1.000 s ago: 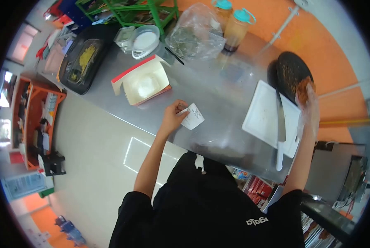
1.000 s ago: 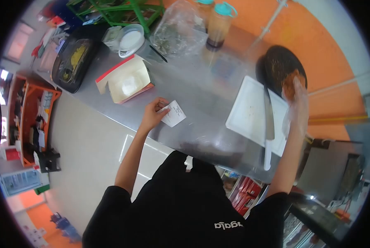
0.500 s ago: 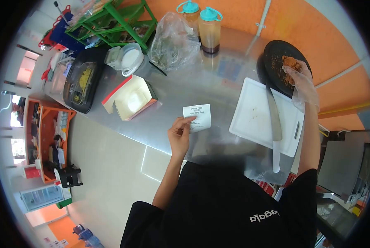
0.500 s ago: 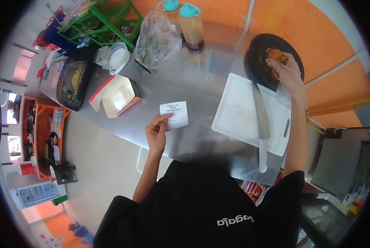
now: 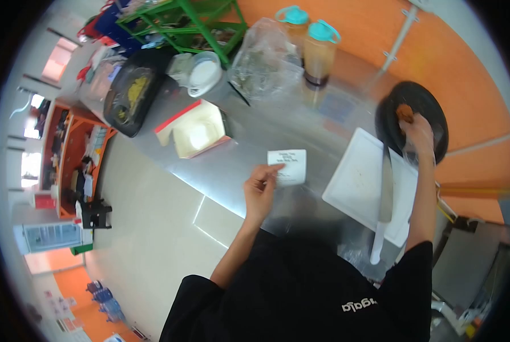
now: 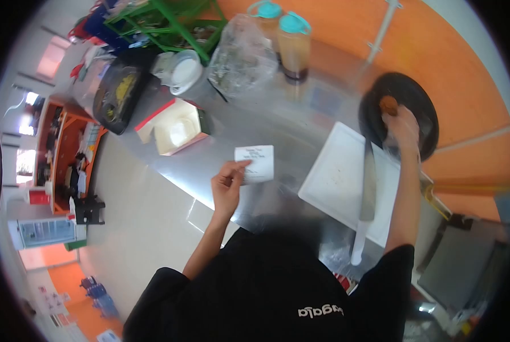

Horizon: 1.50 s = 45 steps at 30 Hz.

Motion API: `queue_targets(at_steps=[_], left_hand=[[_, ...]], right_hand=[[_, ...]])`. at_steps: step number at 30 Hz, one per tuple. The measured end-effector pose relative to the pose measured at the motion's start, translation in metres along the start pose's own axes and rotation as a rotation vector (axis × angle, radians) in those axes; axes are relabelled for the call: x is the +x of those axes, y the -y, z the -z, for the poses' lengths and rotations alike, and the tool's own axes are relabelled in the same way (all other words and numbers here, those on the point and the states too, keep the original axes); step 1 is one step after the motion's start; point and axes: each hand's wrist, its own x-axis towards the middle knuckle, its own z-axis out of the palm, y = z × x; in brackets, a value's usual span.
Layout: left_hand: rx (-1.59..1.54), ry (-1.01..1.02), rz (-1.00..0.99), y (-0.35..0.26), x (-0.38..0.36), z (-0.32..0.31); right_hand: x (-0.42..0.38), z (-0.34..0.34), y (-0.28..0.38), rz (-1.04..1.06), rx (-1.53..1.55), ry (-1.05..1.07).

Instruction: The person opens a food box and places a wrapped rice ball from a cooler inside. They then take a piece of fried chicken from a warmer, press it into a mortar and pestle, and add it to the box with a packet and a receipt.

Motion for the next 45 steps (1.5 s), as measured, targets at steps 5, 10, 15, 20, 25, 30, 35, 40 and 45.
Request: queue_targets(at_steps=[5, 10, 15, 20, 25, 30, 35, 40, 45], left_hand=[[0.011, -0.055, -0.113, 0.025, -0.002, -0.012], [0.014, -0.013, -0.036, 0.009, 0.002, 0.002], [-0.109, -0.144, 0.004, -0.004, 0.002, 0.009], [-0.232, -0.233, -0.056, -0.019, -0.001, 0.022], [-0.004, -0.296, -0.034, -0.029, -0.006, 0.024], [0.121, -0.361, -0.043, -0.004, -0.014, 0.02], [0.045, -0.203, -0.124, -0.019, -0.006, -0.005], [-0.006, -0.102, -0.07, -0.033, -0.003, -0.001], [0.021, -0.043, -0.112, -0.031, -0.002, -0.017]], right_hand=[[0.059, -0.078, -0.094, 0.377, 0.046, -0.321], [0.032, -0.042, -0.042, 0.178, 0.19, -0.16], [0.022, -0.034, -0.031, 0.147, 0.297, -0.054], [0.023, -0.039, -0.036, 0.157, 0.352, -0.065], [0.037, -0.048, -0.062, 0.224, 0.261, -0.087], [-0.01, -0.005, -0.039, 0.265, 0.17, -0.164], [-0.027, 0.07, -0.04, 0.151, 0.448, 0.018], [-0.031, 0.094, -0.034, -0.153, 0.177, -0.196], [-0.011, 0.009, -0.058, -0.315, -0.019, -0.319]])
